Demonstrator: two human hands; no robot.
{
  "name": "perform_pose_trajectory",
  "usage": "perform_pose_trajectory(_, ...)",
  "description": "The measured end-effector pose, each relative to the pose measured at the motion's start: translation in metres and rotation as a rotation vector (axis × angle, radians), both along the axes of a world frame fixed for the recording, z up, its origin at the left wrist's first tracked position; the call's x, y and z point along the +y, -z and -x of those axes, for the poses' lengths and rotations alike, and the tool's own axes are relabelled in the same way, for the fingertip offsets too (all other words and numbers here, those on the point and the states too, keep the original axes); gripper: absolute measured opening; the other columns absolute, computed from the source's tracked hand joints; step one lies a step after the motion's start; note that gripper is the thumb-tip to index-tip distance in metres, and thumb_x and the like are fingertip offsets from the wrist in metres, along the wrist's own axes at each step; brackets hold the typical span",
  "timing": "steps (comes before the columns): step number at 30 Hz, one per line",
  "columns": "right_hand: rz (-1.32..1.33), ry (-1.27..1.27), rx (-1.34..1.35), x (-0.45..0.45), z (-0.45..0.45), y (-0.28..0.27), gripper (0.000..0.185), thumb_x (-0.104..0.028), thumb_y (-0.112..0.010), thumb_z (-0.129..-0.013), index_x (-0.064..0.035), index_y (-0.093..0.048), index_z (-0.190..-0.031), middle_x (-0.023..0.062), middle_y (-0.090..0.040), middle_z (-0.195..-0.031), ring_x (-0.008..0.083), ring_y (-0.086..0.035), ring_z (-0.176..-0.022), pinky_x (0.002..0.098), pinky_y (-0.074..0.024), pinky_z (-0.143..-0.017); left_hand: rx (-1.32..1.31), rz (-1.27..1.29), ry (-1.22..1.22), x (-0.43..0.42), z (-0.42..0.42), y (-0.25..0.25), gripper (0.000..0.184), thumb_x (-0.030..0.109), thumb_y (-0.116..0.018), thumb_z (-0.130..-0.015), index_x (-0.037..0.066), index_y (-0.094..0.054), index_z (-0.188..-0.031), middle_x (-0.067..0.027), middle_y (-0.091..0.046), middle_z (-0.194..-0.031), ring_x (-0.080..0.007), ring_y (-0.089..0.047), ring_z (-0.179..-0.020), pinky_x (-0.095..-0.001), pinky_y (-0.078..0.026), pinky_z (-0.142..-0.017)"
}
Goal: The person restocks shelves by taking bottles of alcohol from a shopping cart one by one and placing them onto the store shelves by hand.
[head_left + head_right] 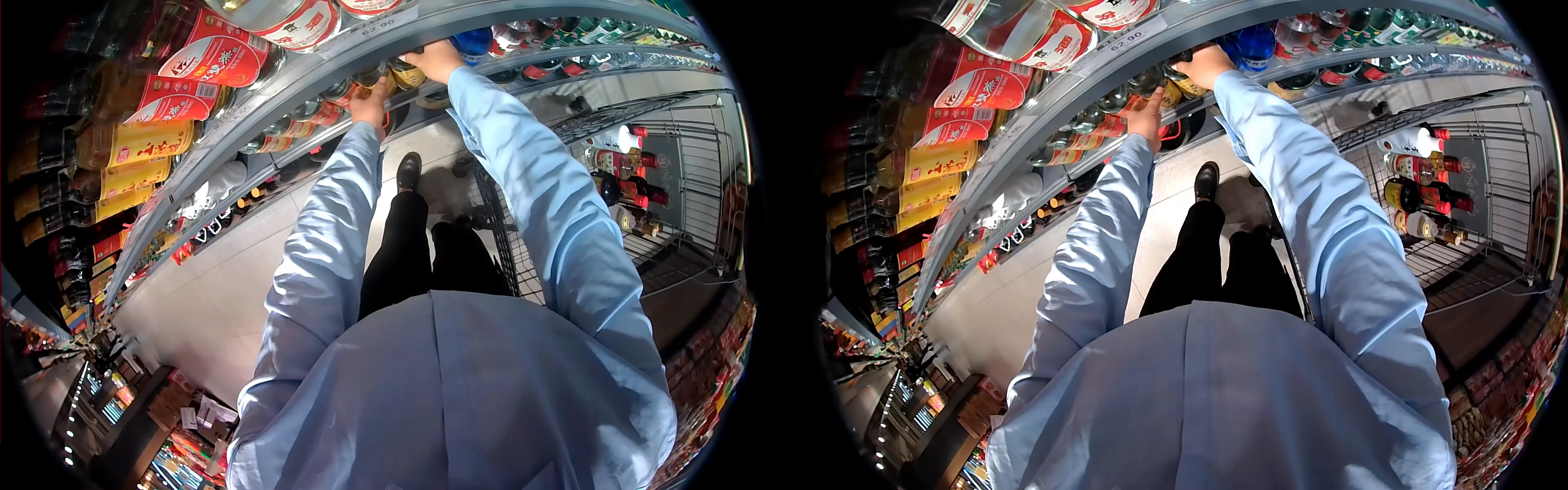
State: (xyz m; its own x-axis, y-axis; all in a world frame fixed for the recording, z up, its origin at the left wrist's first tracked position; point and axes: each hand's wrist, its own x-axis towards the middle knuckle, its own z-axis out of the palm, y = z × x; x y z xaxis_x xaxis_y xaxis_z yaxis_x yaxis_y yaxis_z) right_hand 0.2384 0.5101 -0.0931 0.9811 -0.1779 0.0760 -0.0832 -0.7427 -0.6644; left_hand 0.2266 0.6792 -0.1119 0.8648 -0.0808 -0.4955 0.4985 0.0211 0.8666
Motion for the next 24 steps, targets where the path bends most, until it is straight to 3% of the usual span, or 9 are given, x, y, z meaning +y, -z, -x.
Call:
perform_pose_trajectory(3, -0.017, -0.026, -0.034, -0.002, 0.001, -0.005, 0.053, -0.032, -0.063, -0.070, -0.0067, -0.047, -0.113, 0.0207, -0.050, -0.111, 0.0346, -0.049, -0.099, 0.0350, -0.0396, -0.084, -0.029, -0.061, -0.034, -0.002, -0.002, 0.002, 0.046, 0.028, -0.065, -0.074, -0.003, -0.049, -0.104, -0.0080, -0.057, -0.095, -0.0173, -0.051, -0.085, -0.0276, -0.038, -0.078)
perform_pose_trajectory(9, -0.124, -0.043, 0.075, 0.002, 0.003, -0.009, 0.052, -0.032, -0.063, -0.070, -0.0049, -0.047, -0.112, 0.0226, -0.051, -0.107, 0.0375, -0.048, -0.097, 0.0363, -0.0399, -0.083, 0.112, 0.027, -0.001, 0.011, -0.014, 0.025, 0.044, 0.033, -0.065, -0.074, 0.004, -0.048, -0.102, -0.0013, -0.051, -0.092, -0.0089, -0.041, -0.074, -0.0233, -0.034, -0.064)
perform_pose_trajectory(11, -0.165, -0.025, 0.042, 0.007, 0.010, -0.005, 0.054, -0.034, -0.063, -0.070, -0.0042, -0.047, -0.112, 0.0242, -0.052, -0.104, 0.0378, -0.049, -0.096, 0.0371, -0.0405, -0.082, 0.160, 0.100, -0.005, 0.015, -0.008, 0.019, 0.046, 0.035, -0.063, -0.075, 0.005, -0.045, -0.105, -0.0054, -0.049, -0.104, -0.0139, -0.045, -0.090, -0.0258, -0.034, -0.079)
perform_pose_trajectory(14, -0.378, 0.171, -0.088, 0.019, 0.046, -0.020, 0.043, -0.019, -0.060, -0.077, -0.0018, -0.044, -0.114, 0.0164, -0.051, -0.111, 0.0266, -0.048, -0.105, 0.0323, -0.0382, -0.087, 0.292, 0.151, 0.016, 0.021, 0.011, 0.001, 0.057, 0.036, -0.060, -0.077, 0.004, -0.038, -0.118, -0.0101, -0.039, -0.125, -0.0219, -0.038, -0.115, -0.0326, -0.024, -0.098)
perform_pose_trajectory(15, -0.483, 0.211, -0.180, 0.020, 0.060, -0.024, 0.042, -0.016, -0.059, -0.078, -0.0020, -0.044, -0.114, 0.0151, -0.052, -0.111, 0.0241, -0.049, -0.105, 0.0315, -0.0385, -0.087, 0.278, 0.184, 0.065, 0.025, 0.021, -0.005, 0.057, 0.036, -0.059, -0.078, 0.004, -0.037, -0.119, -0.0099, -0.039, -0.125, -0.0220, -0.038, -0.115, -0.0329, -0.024, -0.098)
perform_pose_trajectory(17, -0.857, 0.084, -0.011, 0.010, 0.112, -0.062, 0.034, -0.008, -0.055, -0.080, -0.0023, -0.046, -0.112, 0.0108, -0.052, -0.110, 0.0184, -0.049, -0.104, 0.0280, -0.0391, -0.087, 0.246, 0.245, 0.161, 0.040, 0.057, -0.025, 0.057, 0.035, -0.058, -0.078, 0.004, -0.037, -0.121, -0.0093, -0.040, -0.125, -0.0224, -0.038, -0.115, -0.0334, -0.026, -0.097)
perform_pose_trajectory(19, -1.013, -0.018, -0.003, 0.000, 0.171, -0.083, 0.028, -0.006, -0.053, -0.081, 0.0004, -0.048, -0.107, 0.0064, -0.056, -0.096, 0.0126, -0.053, -0.089, 0.0229, -0.0416, -0.077, 0.336, 0.262, 0.217, 0.055, 0.095, -0.048, 0.048, 0.033, -0.054, -0.081, 0.004, -0.041, -0.118, -0.0079, -0.048, -0.117, -0.0194, -0.043, -0.109, -0.0322, -0.029, -0.095)
perform_pose_trajectory(23, -1.012, 0.061, 0.254, -0.009, 0.300, -0.092, 0.017, 0.000, -0.049, -0.081, -0.0005, -0.051, -0.098, 0.0025, -0.057, -0.085, 0.0071, -0.053, -0.079, 0.0210, -0.0420, -0.067, 0.392, 0.425, 0.382, 0.082, 0.180, -0.052, 0.036, 0.026, -0.048, -0.085, 0.004, -0.046, -0.114, -0.0029, -0.055, -0.104, -0.0122, -0.050, -0.094, -0.0282, -0.035, -0.086)
perform_pose_trajectory(24, -0.890, 0.068, 0.262, -0.010, 0.332, -0.083, 0.017, 0.001, -0.048, -0.080, -0.0008, -0.052, -0.097, 0.0023, -0.057, -0.083, 0.0071, -0.053, -0.076, 0.0213, -0.0423, -0.065, 0.420, 0.327, 0.391, 0.079, 0.200, -0.079, 0.034, 0.024, -0.048, -0.085, 0.005, -0.047, -0.114, -0.0029, -0.055, -0.103, -0.0121, -0.050, -0.094, -0.0267, -0.036, -0.085)
